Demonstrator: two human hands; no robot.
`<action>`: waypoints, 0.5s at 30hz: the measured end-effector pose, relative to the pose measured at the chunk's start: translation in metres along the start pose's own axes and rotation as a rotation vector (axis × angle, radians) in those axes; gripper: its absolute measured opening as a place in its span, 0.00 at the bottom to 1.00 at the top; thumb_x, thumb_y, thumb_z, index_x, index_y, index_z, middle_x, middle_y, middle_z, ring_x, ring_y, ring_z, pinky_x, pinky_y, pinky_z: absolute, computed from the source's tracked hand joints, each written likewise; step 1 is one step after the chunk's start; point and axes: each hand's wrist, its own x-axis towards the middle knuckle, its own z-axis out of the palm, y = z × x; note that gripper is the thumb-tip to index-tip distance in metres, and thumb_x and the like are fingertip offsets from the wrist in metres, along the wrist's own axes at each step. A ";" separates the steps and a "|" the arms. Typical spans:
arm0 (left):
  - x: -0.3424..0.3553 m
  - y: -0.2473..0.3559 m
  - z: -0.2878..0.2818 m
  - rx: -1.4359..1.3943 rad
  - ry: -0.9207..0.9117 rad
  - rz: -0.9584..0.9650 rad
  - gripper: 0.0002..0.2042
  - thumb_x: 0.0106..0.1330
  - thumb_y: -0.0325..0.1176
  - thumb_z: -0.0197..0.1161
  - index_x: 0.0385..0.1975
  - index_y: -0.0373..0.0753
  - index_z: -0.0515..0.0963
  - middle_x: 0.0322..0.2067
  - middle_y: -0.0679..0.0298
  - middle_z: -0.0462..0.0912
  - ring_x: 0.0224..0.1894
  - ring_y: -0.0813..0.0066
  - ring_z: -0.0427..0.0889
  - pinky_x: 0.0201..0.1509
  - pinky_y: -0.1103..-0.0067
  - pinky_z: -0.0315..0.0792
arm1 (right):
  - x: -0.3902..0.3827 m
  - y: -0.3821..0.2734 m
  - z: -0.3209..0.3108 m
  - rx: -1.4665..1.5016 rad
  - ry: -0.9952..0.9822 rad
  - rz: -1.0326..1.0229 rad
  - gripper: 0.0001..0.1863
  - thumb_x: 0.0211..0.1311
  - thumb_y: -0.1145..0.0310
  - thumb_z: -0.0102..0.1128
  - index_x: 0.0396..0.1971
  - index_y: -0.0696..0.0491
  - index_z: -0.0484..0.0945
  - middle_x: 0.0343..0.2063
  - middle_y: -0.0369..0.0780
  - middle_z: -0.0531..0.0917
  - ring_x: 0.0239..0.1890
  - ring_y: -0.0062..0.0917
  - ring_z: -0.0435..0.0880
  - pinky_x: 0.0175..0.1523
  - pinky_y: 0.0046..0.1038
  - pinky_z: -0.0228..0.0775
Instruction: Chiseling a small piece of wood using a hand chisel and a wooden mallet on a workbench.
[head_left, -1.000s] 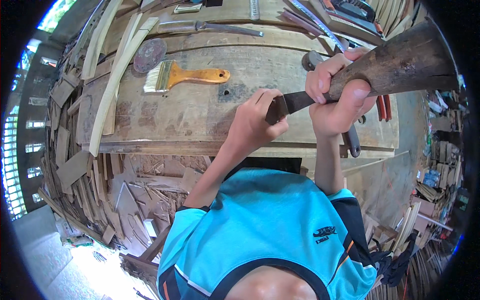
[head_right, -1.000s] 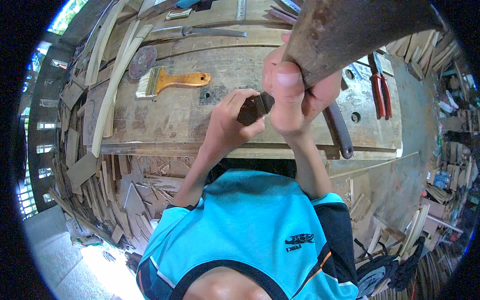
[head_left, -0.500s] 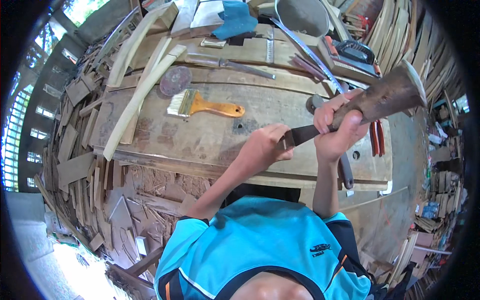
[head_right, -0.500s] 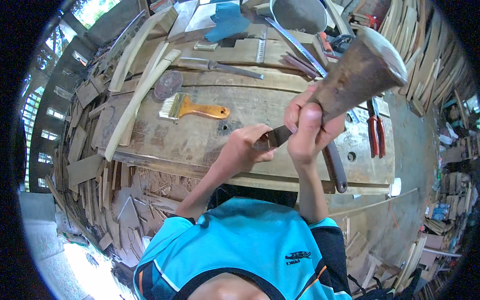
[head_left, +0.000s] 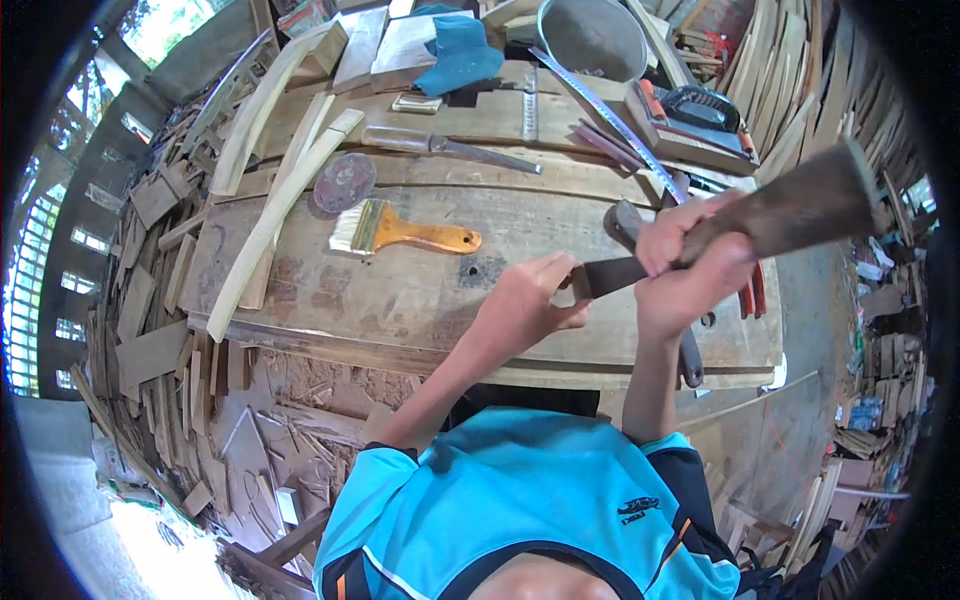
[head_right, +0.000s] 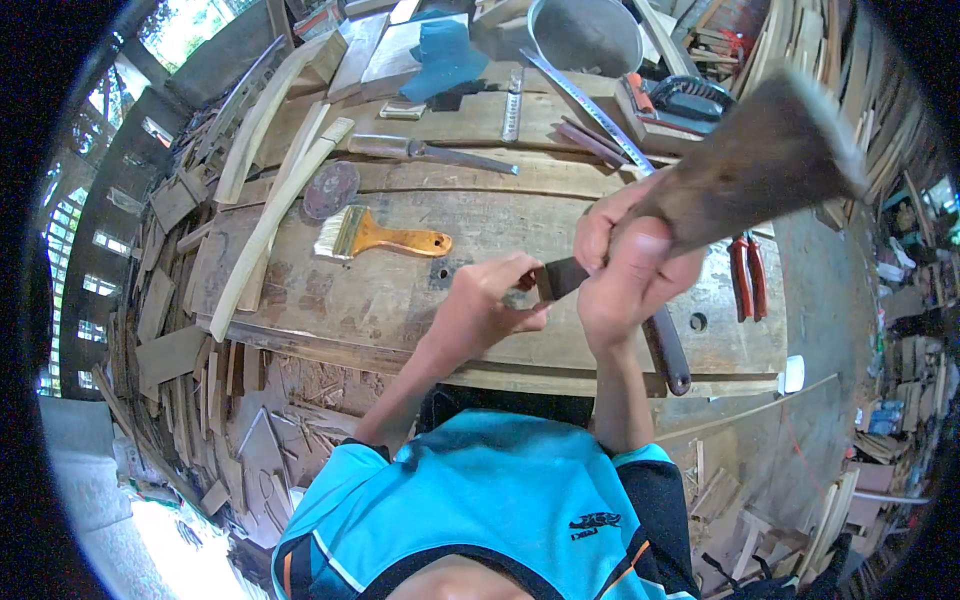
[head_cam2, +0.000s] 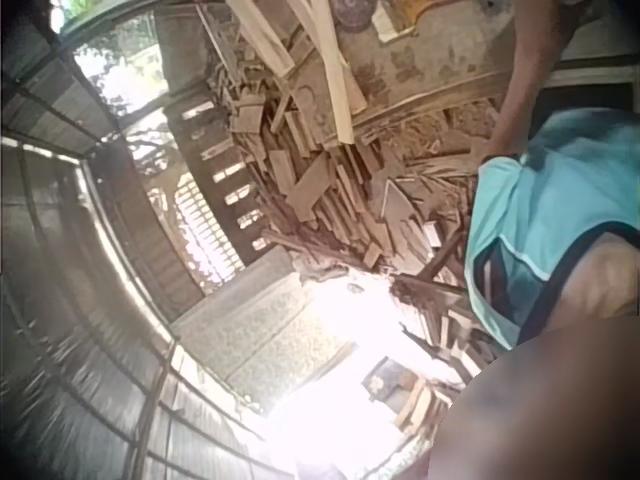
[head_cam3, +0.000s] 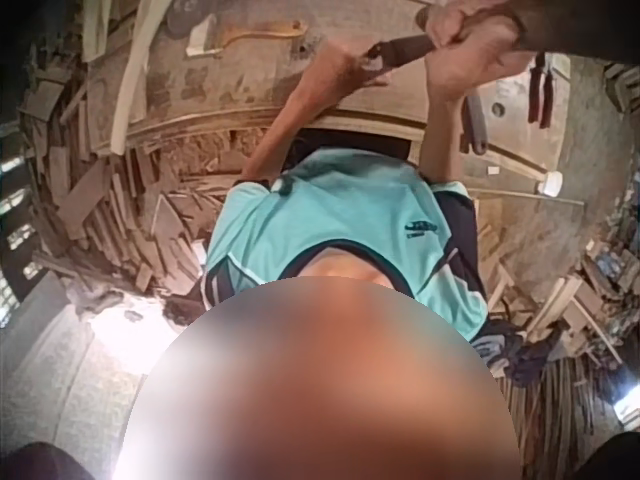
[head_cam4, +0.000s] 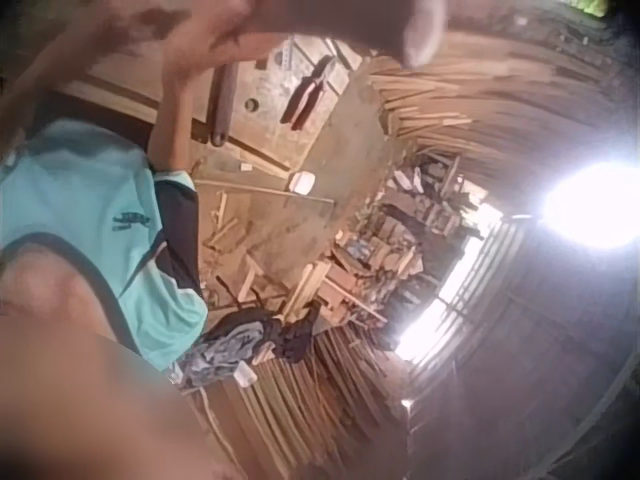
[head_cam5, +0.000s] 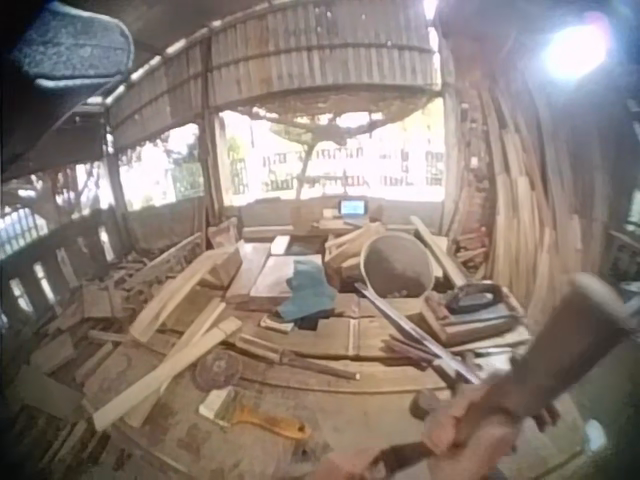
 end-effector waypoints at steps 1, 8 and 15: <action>0.001 0.000 0.001 -0.012 -0.010 -0.010 0.12 0.41 0.27 0.64 0.24 0.35 0.69 0.24 0.55 0.73 0.29 0.56 0.74 0.31 0.71 0.69 | 0.000 0.000 -0.001 0.114 0.102 0.005 0.23 0.57 0.47 0.46 0.33 0.55 0.62 0.10 0.33 0.63 0.09 0.12 0.56 0.12 0.15 0.44; -0.004 -0.008 0.012 0.016 -0.038 -0.148 0.11 0.41 0.28 0.64 0.22 0.35 0.69 0.21 0.56 0.73 0.26 0.59 0.75 0.28 0.72 0.69 | -0.006 0.018 -0.004 -0.097 0.095 0.015 0.25 0.56 0.44 0.45 0.31 0.54 0.61 0.10 0.33 0.63 0.09 0.13 0.58 0.12 0.15 0.45; 0.003 -0.003 0.002 0.004 -0.046 -0.018 0.14 0.39 0.27 0.66 0.25 0.34 0.69 0.23 0.56 0.73 0.27 0.58 0.74 0.29 0.73 0.69 | 0.008 -0.002 -0.001 -0.028 -0.012 -0.047 0.24 0.60 0.49 0.41 0.21 0.57 0.60 0.08 0.34 0.63 0.09 0.13 0.61 0.13 0.14 0.50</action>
